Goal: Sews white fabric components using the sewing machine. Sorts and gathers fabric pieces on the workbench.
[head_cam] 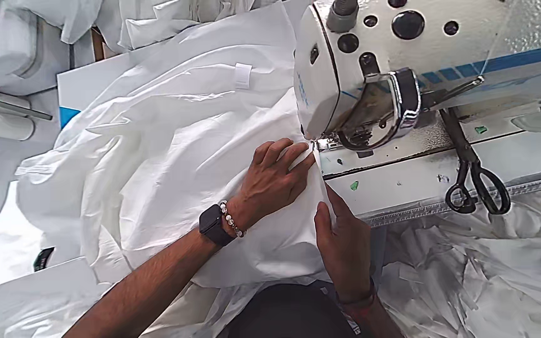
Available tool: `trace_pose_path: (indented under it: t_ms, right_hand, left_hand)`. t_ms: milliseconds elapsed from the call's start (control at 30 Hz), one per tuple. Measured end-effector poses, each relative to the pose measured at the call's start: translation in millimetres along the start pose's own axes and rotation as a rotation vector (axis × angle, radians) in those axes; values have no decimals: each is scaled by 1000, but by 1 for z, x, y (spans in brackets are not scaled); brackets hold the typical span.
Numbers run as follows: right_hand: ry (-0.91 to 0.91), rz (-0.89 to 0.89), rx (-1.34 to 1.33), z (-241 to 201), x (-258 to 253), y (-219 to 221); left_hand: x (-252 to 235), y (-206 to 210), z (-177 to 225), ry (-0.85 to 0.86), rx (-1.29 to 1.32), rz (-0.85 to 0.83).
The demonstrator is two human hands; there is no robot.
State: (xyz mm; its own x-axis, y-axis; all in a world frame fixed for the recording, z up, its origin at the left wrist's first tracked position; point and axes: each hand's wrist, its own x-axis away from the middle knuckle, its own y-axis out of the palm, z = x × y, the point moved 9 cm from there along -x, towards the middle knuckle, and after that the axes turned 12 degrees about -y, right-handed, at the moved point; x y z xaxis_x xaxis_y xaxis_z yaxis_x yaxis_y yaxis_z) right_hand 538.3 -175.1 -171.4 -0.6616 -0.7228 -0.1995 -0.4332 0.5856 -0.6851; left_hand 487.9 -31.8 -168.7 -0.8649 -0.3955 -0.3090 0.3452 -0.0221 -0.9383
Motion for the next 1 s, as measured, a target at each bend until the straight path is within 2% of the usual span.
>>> trace_pose_path:
  t_ms: [133, 300, 467, 633, 700, 800, 1000]
  right_hand:
    - [-20, -2, 32, -1, -2, -1]
    - [-24, 0, 20, -4, -2, -3]
    - [-21, -1, 30, -4, -4, -3]
    - [-33, 11, 25, -4, -8, -2]
    - [-28, 22, 25, -2, -10, 0]
    - [-20, -7, 23, -1, -8, 0]
    - [-11, -35, -17, -12, 5, -16]
  left_hand:
    - [11, 6, 7, -163, 34, -50]
    - [2, 3, -2, -33, 30, -8]
    - [8, 4, 2, -136, 48, -19]
    - [-3, -2, -4, 21, 26, 14]
    - [3, 0, 3, -47, -19, 6]
    - [11, 6, 5, -160, 58, -35]
    - [-1, -1, -7, -28, 92, -11]
